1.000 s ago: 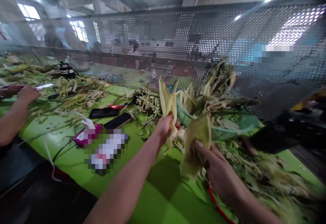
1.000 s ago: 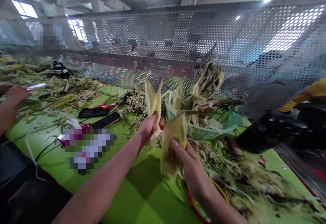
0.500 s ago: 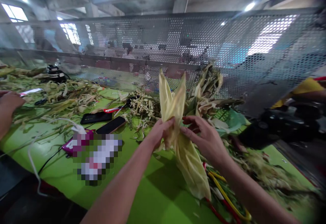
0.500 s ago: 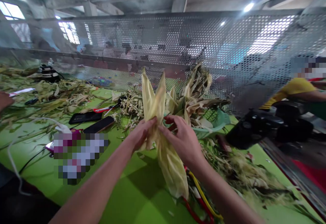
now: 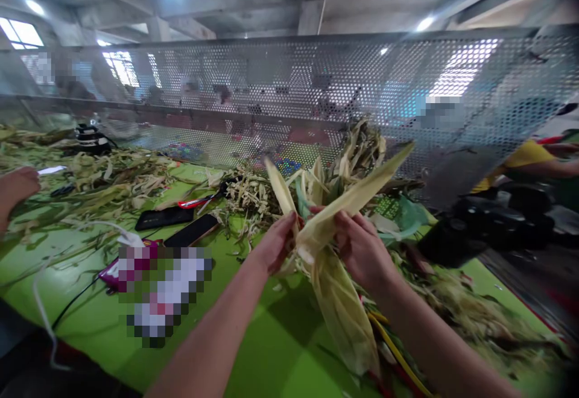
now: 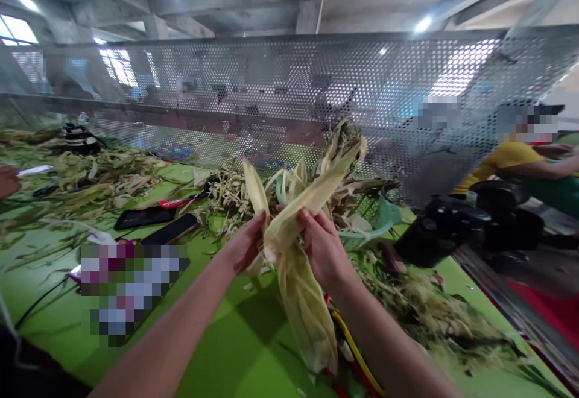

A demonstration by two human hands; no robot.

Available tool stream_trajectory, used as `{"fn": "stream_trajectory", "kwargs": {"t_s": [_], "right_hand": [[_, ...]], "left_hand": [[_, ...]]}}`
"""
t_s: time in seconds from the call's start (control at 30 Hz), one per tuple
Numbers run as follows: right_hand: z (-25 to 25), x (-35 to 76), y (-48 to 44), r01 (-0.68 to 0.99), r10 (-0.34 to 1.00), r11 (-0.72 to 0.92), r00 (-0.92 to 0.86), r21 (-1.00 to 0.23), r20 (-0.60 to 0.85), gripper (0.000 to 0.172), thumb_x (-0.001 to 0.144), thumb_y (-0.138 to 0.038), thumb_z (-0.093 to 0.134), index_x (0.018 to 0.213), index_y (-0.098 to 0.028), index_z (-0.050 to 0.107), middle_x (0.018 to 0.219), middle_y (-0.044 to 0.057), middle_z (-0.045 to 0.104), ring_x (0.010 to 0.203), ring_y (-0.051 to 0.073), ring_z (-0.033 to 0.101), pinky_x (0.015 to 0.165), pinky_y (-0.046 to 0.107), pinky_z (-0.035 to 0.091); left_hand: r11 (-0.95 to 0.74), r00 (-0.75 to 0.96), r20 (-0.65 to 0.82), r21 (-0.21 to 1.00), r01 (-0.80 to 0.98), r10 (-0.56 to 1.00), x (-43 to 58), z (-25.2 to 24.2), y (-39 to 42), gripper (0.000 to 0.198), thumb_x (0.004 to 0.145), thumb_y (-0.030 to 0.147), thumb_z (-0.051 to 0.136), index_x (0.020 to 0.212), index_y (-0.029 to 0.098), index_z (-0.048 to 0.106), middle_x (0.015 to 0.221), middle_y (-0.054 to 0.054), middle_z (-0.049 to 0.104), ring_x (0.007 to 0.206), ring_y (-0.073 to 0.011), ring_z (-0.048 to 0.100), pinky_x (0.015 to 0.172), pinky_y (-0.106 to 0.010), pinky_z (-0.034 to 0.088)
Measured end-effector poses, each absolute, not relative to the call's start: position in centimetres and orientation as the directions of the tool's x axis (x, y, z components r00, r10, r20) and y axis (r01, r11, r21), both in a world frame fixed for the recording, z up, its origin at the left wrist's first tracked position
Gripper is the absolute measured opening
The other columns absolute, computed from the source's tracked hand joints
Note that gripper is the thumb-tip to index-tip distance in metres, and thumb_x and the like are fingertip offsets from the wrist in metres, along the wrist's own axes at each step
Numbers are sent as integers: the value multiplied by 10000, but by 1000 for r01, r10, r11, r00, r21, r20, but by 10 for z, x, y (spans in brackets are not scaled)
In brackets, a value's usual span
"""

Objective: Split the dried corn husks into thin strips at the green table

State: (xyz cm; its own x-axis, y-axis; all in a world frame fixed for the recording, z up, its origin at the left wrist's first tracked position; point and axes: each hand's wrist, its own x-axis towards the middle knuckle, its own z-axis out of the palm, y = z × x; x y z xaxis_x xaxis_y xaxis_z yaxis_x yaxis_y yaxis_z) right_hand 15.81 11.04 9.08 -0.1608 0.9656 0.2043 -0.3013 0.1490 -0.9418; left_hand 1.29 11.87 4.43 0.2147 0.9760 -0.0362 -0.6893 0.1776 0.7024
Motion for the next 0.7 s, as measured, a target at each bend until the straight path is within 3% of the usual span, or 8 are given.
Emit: {"fn": "stream_trajectory", "kwargs": {"t_s": [0.13, 0.23, 0.33, 0.4, 0.47, 0.57, 0.63, 0.7], "right_hand": [[91, 145, 99, -436, 925, 12, -338, -900, 176, 170, 781, -375, 627, 697, -236, 576, 562, -27, 531, 576, 154, 530, 632, 288, 467], [81, 130, 80, -456, 931, 3, -324, -890, 169, 206, 782, -298, 629, 620, -215, 533, 487, -47, 399, 473, 113, 385, 558, 254, 419], [72, 116, 47, -401, 948, -42, -304, -915, 90, 161, 795, -392, 637, 764, -242, 586, 610, -21, 490, 532, 130, 431, 530, 251, 407], [70, 109, 24, -233, 900, -66, -433, -970, 43, 237, 838, -480, 572, 789, -248, 581, 692, 8, 537, 625, 159, 496, 557, 262, 423], [71, 107, 14, 3, 804, 28, -594, -1000, 21, 295, 866, -508, 524, 771, -230, 550, 733, 9, 524, 685, 157, 501, 591, 254, 420], [81, 116, 26, 278, 698, 255, -716, -926, -22, 336, 924, -465, 426, 723, -206, 497, 670, -20, 459, 612, 123, 444, 539, 227, 361], [93, 130, 45, 479, 680, 496, -733, -725, -19, 309, 922, -382, 450, 688, -193, 522, 655, -16, 486, 611, 126, 464, 578, 241, 366], [106, 146, 62, 534, 645, 650, -764, -541, 22, 140, 855, -319, 565, 794, -206, 621, 799, 9, 593, 738, 158, 544, 685, 271, 405]], "left_hand": [[135, 160, -40, 753, -645, 986, 18, 40, 120, 336, 715, 459, 687, 806, 146, 603, 659, -1, 606, 546, -101, 553, 553, -217, 438], [97, 50, -83, 806, -584, 995, 21, 39, 121, 376, 764, 530, 600, 699, 167, 527, 546, 27, 511, 423, -79, 434, 442, -219, 343], [25, -196, -164, 824, -566, 967, 10, 35, 130, 399, 778, 541, 590, 655, 185, 459, 497, 48, 432, 421, -71, 388, 438, -218, 314], [-2, -297, -199, 828, -561, 934, -4, 33, 138, 363, 811, 507, 570, 687, 189, 446, 499, 64, 417, 415, -61, 369, 434, -206, 297], [-32, -343, -195, 830, -557, 919, -18, 32, 144, 368, 840, 501, 529, 669, 194, 420, 463, 79, 358, 379, -56, 322, 415, -204, 270], [-66, -164, -47, 782, -620, 985, -30, 34, 147, 381, 809, 547, 544, 703, 186, 483, 540, 29, 494, 438, -90, 467, 446, -220, 354], [-60, -63, 24, 752, -657, 998, -32, 37, 145, 397, 793, 570, 550, 748, 176, 549, 630, -22, 583, 550, -128, 571, 493, -231, 413], [-43, 2, 59, 745, -666, 998, -32, 42, 142, 416, 800, 577, 535, 792, 167, 602, 702, -64, 636, 663, -159, 624, 546, -239, 453]]}}
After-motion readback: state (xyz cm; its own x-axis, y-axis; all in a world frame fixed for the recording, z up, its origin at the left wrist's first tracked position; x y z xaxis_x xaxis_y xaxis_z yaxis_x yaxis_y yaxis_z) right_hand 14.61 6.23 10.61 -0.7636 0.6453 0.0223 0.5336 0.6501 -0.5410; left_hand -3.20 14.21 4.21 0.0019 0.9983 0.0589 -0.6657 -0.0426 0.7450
